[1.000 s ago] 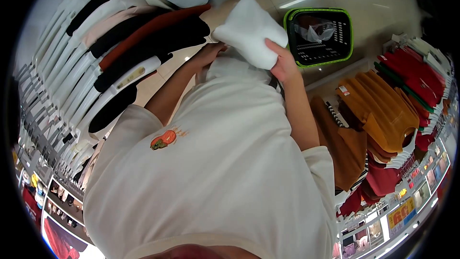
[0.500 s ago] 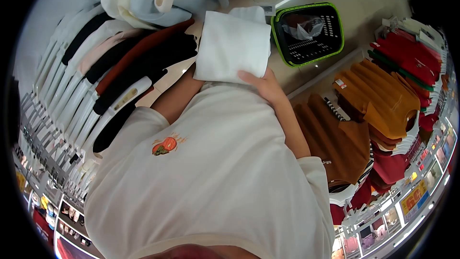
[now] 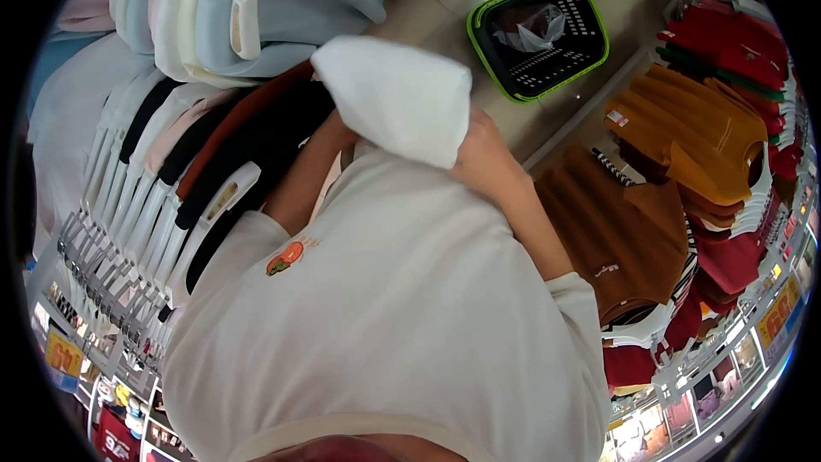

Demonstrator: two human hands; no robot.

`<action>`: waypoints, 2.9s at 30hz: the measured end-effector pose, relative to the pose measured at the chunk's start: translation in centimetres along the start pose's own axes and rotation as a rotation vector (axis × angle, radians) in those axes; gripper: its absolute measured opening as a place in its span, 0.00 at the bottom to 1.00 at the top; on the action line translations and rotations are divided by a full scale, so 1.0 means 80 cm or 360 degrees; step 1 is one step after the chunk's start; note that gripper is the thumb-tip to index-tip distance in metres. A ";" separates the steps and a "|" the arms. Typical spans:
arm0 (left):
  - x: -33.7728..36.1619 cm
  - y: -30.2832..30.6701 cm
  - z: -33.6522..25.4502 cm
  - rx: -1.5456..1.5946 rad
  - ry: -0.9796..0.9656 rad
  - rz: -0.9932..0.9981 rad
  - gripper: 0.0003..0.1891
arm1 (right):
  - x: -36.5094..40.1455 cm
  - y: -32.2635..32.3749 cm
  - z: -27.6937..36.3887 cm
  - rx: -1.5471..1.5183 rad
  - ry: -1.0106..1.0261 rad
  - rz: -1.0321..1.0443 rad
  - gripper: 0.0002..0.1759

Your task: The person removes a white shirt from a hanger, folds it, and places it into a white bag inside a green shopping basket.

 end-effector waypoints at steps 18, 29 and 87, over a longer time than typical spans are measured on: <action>0.145 -0.039 -0.017 0.1503 0.0464 0.0561 0.54 | 0.006 0.017 0.063 -0.0411 0.0112 -0.0004 0.30; 0.198 0.017 -0.010 -0.0057 0.0178 0.0516 0.42 | 0.020 0.004 0.045 -0.0607 -0.0380 -0.0075 0.32; -0.008 -0.006 0.039 0.0232 -0.0013 -0.0295 0.25 | 0.068 -0.136 -0.139 -0.3198 -0.1114 0.0973 0.37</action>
Point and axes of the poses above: each hand's wrist, its own x-axis away from the middle knuckle, its own y-axis out of the back of the hand, z = x × y, the point moved 2 cm from there along -x, towards the middle knuckle, and after that the axes turned 14 degrees about x, right-handed, at the moved point
